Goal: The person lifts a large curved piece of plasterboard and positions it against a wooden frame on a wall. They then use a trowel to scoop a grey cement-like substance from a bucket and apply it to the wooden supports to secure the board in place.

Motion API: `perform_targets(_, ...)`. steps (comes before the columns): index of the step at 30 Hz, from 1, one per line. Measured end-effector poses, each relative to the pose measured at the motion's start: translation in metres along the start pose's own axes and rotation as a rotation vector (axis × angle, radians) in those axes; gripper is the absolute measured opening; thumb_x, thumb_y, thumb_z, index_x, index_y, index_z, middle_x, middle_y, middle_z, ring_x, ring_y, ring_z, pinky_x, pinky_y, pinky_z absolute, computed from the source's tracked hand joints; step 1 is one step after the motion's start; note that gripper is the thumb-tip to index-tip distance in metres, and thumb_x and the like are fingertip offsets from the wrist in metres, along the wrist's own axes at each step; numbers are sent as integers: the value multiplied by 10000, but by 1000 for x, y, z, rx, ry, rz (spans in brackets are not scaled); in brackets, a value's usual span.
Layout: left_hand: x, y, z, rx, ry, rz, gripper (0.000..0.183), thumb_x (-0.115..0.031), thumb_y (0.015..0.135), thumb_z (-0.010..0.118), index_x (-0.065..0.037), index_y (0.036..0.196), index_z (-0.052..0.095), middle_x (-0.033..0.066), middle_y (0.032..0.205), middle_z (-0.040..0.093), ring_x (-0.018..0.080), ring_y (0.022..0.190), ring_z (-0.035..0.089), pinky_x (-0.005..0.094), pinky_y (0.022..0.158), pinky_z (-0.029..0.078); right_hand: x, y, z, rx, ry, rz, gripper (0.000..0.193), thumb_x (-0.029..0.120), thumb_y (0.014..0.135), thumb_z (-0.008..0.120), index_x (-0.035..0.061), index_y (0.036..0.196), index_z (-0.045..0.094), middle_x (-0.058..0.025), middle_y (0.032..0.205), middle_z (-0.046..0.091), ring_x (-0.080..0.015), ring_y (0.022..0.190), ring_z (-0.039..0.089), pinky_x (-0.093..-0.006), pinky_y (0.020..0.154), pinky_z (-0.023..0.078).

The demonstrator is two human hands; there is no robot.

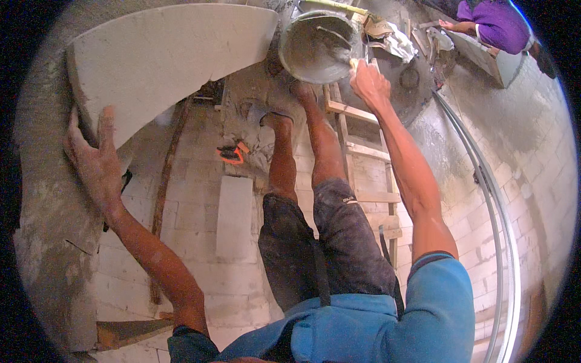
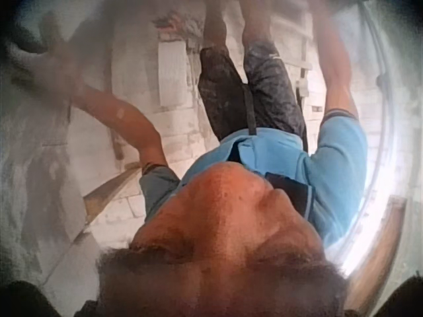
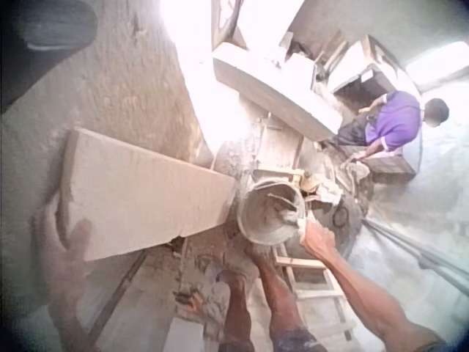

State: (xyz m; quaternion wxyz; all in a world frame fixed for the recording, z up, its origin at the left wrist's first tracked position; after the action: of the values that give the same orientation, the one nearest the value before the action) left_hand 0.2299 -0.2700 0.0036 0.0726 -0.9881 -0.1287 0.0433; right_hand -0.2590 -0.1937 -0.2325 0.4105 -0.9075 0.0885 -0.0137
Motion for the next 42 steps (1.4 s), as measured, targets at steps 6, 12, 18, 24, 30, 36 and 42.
perform_targets(6,18,2,1,65,-139,14,924,-766,798,571,-146,1464,410,173,1442,381,341,1376,376,567,1083,410,24,18,87,52,24,-7,404,352,965,490,-14,1120,558,-303,994,656,-472,939,658,-554,794,533)
perform_targets(12,24,-2,4,73,-163,-18,880,-748,821,564,-140,1447,447,176,1426,412,345,1353,412,577,1099,384,17,-21,33,108,-137,-144,364,332,970,495,18,1143,562,-244,1036,674,-442,926,679,-554,765,550)
perform_targets(18,34,-5,2,47,-154,7,858,-736,822,580,-147,1435,470,175,1402,444,339,1358,408,551,1100,387,4,-9,31,34,-55,31,453,416,956,512,12,1153,571,-258,1103,662,-466,938,666,-555,802,539)
perform_targets(24,10,-11,-3,36,-198,-58,758,-622,898,586,-106,1438,460,196,1400,467,350,1327,450,513,1106,394,15,-3,104,4,95,24,428,387,945,537,-1,1121,572,-294,1033,659,-483,990,637,-559,837,514)
perform_targets(30,16,-90,8,-286,-642,-26,458,-230,1036,497,68,1377,426,215,1394,465,323,1306,476,457,1097,431,7,-73,62,-218,67,93,483,374,943,576,37,1281,501,-222,1186,584,-458,965,634,-561,782,518)
perform_targets(36,34,-193,140,-95,-865,-546,324,-239,1031,521,38,1199,537,122,1117,549,234,1112,578,393,1016,466,-14,-67,80,138,1026,357,352,355,966,583,24,1068,642,-145,762,625,-287,735,646,-402,641,514)
perform_targets(42,75,-358,399,804,-938,-889,506,-377,946,618,37,1228,549,101,936,645,208,942,636,417,861,507,-33,-55,126,-27,658,6,395,342,971,586,47,1234,577,-186,1054,611,-384,936,631,-428,771,518)
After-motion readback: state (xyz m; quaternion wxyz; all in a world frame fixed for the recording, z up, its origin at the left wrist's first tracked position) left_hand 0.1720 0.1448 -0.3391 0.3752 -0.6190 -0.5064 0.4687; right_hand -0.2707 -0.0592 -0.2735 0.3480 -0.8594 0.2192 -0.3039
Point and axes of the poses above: each hand's wrist, its own y-axis towards the middle knuckle, its own z-axis out of the palm, x = y × z, the point moved 4 cm from there along y, towards the middle knuckle
